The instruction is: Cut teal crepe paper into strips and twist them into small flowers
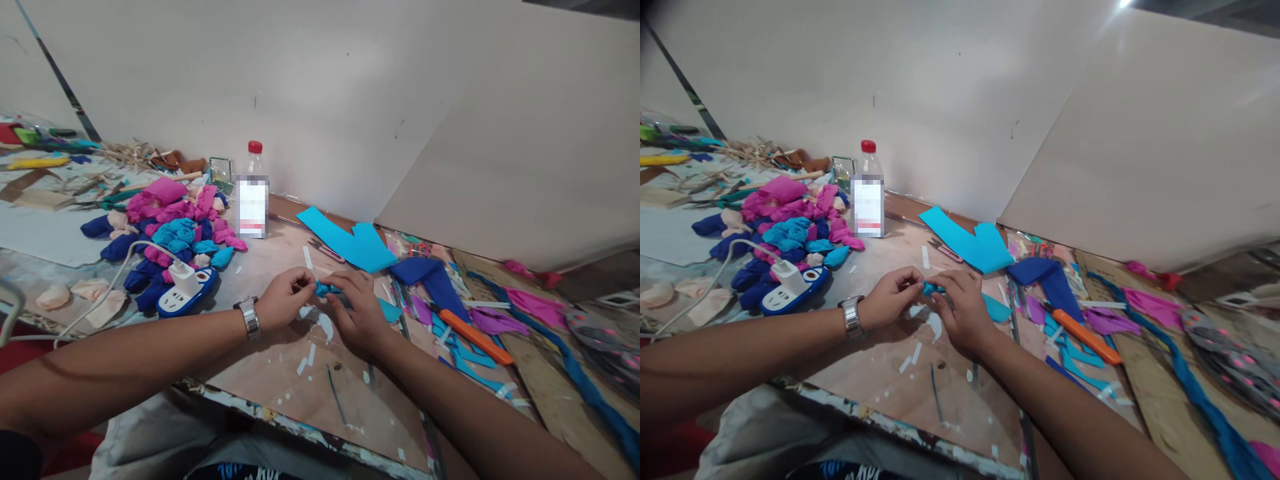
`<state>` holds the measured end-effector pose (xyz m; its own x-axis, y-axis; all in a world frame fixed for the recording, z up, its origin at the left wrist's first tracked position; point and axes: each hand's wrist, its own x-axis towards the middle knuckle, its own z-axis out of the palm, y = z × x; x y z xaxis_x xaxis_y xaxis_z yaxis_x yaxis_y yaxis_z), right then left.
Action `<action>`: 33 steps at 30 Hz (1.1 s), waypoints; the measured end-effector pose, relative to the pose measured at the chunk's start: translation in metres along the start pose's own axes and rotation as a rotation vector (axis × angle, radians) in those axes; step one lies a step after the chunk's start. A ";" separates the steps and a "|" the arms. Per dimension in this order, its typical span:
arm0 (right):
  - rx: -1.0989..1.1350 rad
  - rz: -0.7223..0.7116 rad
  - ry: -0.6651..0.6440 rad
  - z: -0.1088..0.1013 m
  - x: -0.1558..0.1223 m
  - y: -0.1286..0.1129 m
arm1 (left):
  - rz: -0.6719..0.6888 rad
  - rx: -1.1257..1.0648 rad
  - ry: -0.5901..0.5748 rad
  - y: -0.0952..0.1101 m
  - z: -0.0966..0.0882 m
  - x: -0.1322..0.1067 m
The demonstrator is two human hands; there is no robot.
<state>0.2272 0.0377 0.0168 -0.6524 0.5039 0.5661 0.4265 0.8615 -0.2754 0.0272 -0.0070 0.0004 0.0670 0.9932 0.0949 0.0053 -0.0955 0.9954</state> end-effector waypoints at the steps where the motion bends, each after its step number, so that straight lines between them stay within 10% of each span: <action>1: 0.000 0.003 0.000 0.000 0.000 0.000 | -0.001 -0.005 0.000 0.000 0.000 0.000; 33: 0.023 -0.023 0.053 -0.001 -0.001 0.000 | -0.050 -0.023 0.016 0.003 0.000 0.002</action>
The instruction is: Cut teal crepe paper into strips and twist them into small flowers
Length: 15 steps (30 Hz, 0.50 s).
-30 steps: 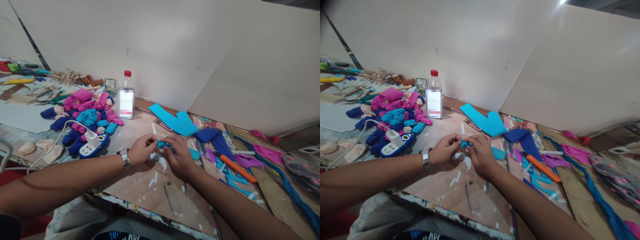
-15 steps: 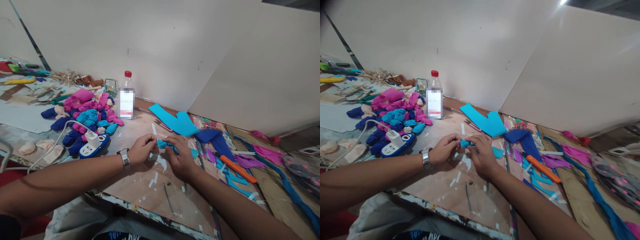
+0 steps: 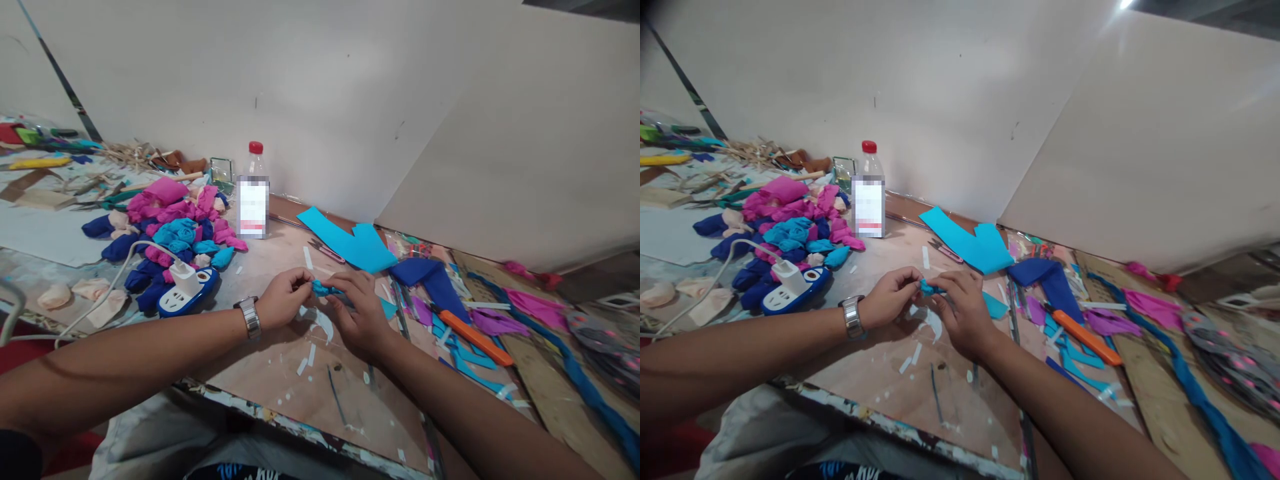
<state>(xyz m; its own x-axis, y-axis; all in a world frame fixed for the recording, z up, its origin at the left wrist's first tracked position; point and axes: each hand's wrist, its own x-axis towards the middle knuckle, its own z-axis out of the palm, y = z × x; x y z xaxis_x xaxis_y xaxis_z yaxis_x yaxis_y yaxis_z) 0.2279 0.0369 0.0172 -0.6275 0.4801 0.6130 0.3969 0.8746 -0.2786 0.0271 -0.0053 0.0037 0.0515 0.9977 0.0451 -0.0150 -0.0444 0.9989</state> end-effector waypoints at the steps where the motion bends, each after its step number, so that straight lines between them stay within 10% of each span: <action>1: 0.001 -0.005 0.002 0.000 0.000 0.000 | -0.006 -0.008 0.004 0.000 0.000 0.000; 15: -0.010 0.008 0.031 -0.002 0.002 -0.004 | 0.064 0.024 -0.047 -0.003 -0.001 0.000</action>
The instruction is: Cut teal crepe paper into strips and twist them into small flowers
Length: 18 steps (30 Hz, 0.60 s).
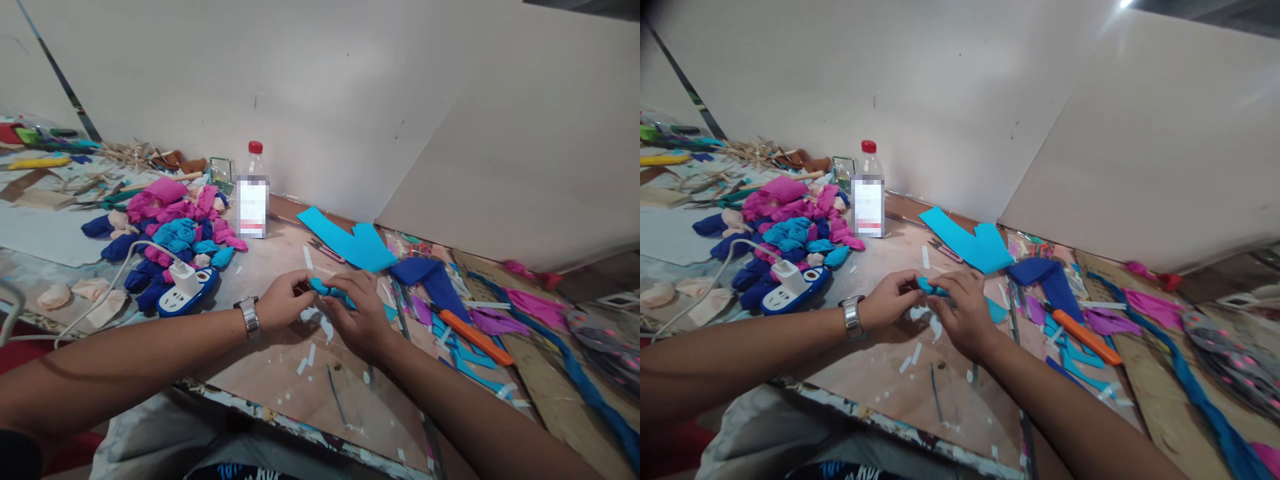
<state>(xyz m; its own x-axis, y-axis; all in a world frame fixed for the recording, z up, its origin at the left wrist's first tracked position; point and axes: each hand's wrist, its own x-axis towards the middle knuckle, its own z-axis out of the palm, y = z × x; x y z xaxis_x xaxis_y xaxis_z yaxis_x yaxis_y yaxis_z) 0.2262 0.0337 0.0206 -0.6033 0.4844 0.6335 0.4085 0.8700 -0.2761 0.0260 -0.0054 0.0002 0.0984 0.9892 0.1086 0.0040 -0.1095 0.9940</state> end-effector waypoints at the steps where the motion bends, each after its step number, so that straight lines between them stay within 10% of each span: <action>1: 0.005 -0.001 -0.006 0.000 0.000 0.000 | 0.007 0.012 0.013 0.000 0.000 0.000; 18: 0.019 -0.052 -0.025 0.000 -0.001 0.004 | -0.090 -0.075 0.002 0.003 -0.001 0.000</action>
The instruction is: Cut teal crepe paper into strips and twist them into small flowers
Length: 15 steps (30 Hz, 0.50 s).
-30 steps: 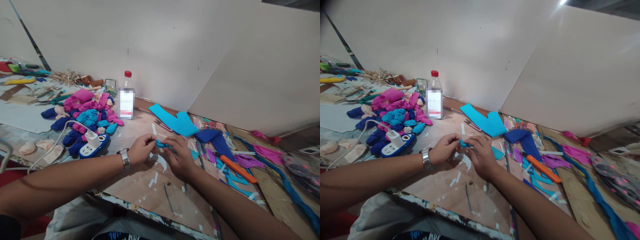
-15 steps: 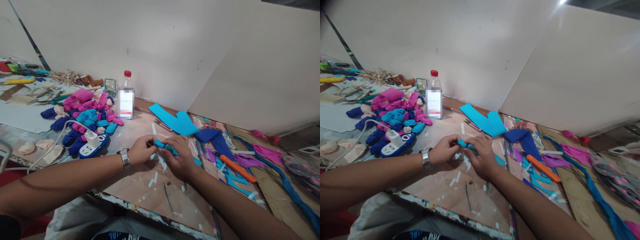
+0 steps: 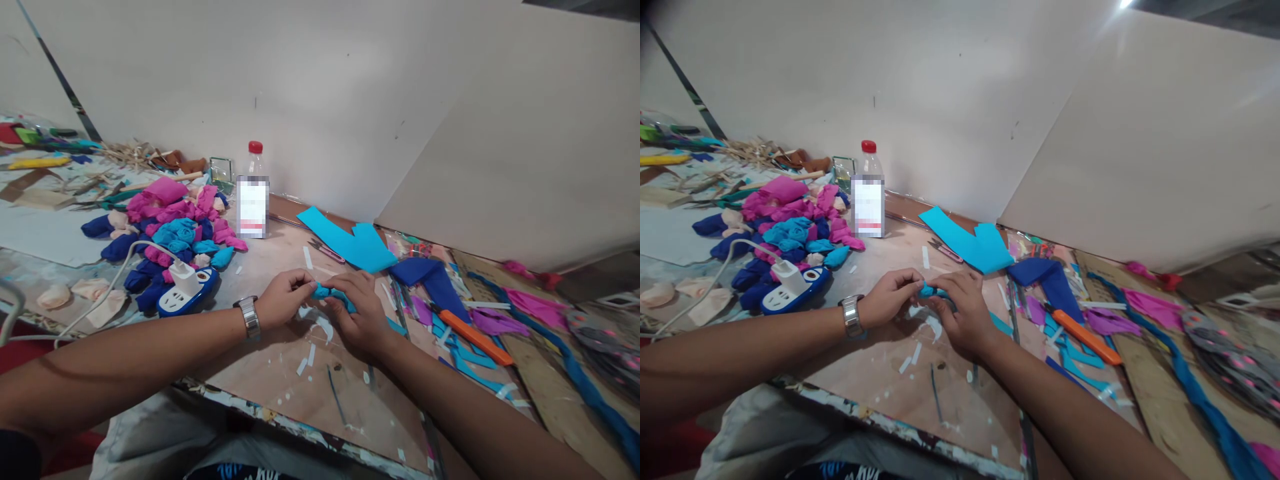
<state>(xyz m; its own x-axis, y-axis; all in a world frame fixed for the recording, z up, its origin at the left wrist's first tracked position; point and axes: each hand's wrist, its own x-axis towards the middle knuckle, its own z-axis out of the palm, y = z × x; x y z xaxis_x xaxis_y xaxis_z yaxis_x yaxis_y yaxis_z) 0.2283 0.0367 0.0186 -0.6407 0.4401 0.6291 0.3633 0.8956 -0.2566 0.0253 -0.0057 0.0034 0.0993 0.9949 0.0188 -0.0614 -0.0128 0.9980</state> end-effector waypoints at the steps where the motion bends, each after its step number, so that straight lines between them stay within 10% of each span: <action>1: -0.001 -0.004 -0.001 0.000 0.000 0.000 | 0.000 0.011 0.008 0.000 0.000 0.000; 15: 0.017 0.016 -0.069 0.001 -0.003 0.000 | -0.144 -0.071 0.025 0.003 -0.001 0.003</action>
<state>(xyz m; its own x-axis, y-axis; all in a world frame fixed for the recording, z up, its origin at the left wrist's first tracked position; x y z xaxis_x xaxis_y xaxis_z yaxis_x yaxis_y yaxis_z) 0.2295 0.0352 0.0164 -0.6800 0.4570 0.5734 0.3626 0.8893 -0.2787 0.0243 -0.0021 0.0062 0.0870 0.9882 -0.1261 -0.1184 0.1359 0.9836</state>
